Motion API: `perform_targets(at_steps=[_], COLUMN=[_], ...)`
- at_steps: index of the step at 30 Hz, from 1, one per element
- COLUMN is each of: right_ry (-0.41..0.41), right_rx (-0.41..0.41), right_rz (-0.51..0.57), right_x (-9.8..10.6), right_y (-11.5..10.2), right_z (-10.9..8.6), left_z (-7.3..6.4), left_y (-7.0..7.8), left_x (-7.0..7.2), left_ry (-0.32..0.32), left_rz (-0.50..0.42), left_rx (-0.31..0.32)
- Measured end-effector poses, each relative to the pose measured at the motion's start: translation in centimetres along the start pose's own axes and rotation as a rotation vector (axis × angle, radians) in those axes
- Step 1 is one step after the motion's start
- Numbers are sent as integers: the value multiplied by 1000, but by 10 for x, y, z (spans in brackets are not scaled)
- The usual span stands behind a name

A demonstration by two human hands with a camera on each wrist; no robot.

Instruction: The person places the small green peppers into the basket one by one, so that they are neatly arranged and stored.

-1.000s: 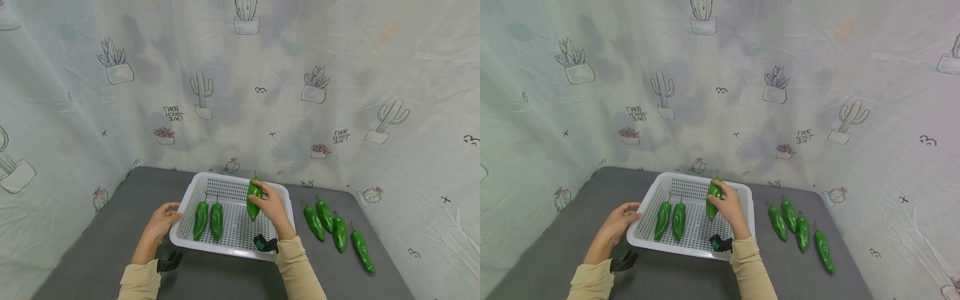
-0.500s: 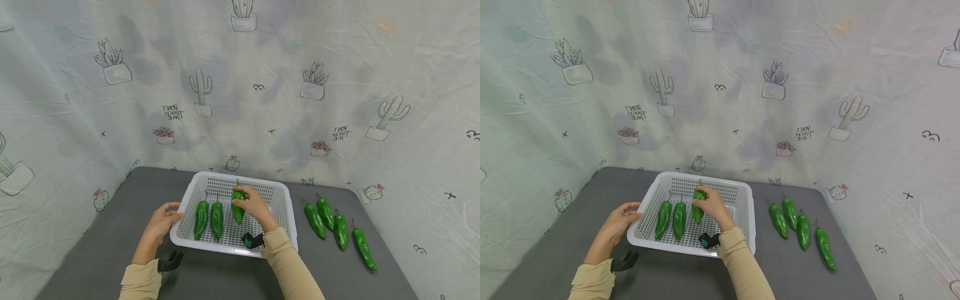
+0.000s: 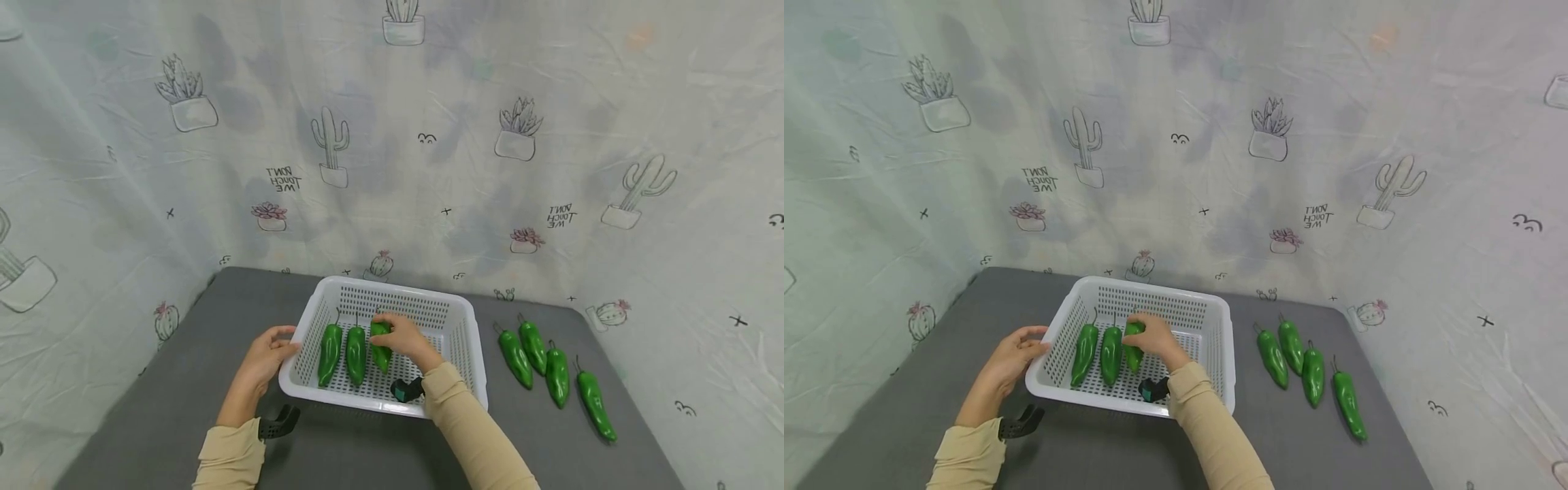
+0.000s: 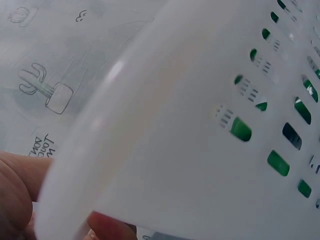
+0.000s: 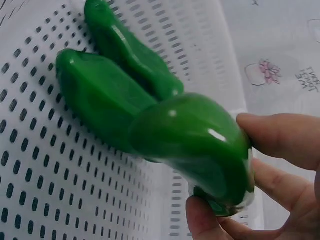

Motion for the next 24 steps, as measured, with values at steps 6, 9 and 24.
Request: perform_targets(at_steps=[6,9,24], right_ry=[-34,-51,-131], right_rx=[-16,-29,-88], right_rz=[-43,-53,-64], right_x=[-9,-10,-24], right_y=[4,5,18], right_z=[3,4,10], left_z=[-1,0,2], left_y=[0,1,0], left_x=[1,1,1], left_ry=[2,3,1], left_rz=[5,4,0], left_rx=[3,-5,-4])
Point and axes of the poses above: each hand's wrist, its own z-axis towards the middle knuckle, its own x-axis out of the back of the hand, y = z × x, the point moved 6 cm from there along z, towards the middle knuckle, and after that the axes turned 9 degrees about x, right-handed, at the moved point
